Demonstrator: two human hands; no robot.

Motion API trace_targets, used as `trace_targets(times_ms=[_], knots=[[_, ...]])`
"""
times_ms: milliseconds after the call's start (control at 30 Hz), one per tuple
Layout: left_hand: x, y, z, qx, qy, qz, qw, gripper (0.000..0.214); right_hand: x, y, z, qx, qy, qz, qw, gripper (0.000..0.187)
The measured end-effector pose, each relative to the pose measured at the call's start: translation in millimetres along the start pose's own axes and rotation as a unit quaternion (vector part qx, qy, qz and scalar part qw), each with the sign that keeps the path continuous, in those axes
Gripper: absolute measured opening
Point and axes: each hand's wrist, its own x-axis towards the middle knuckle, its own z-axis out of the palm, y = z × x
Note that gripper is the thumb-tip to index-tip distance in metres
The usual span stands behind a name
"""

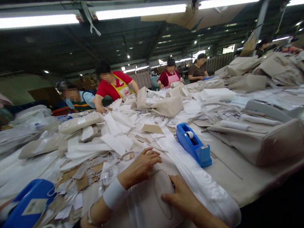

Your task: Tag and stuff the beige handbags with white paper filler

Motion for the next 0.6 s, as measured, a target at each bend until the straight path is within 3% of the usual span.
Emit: trace_targets(times_ms=[133,300,433,600], knots=[[21,-21,23.0,0.018,-0.061,-0.002,0.998,0.015,15,2,-4,0.024,-0.031,0.032,0.999,0.064],[16,-28,38.3,0.005,-0.043,-0.014,0.999,0.014,48,13,3,0.043,-0.013,0.054,0.998,0.083],[12,-31,38.8,-0.001,-0.018,-0.044,0.999,0.008,70,15,14,0.131,-0.029,0.044,0.990,0.081],[10,-31,37.6,-0.003,-0.004,-0.086,0.996,0.010,74,11,22,0.188,-0.022,-0.006,0.982,0.070]])
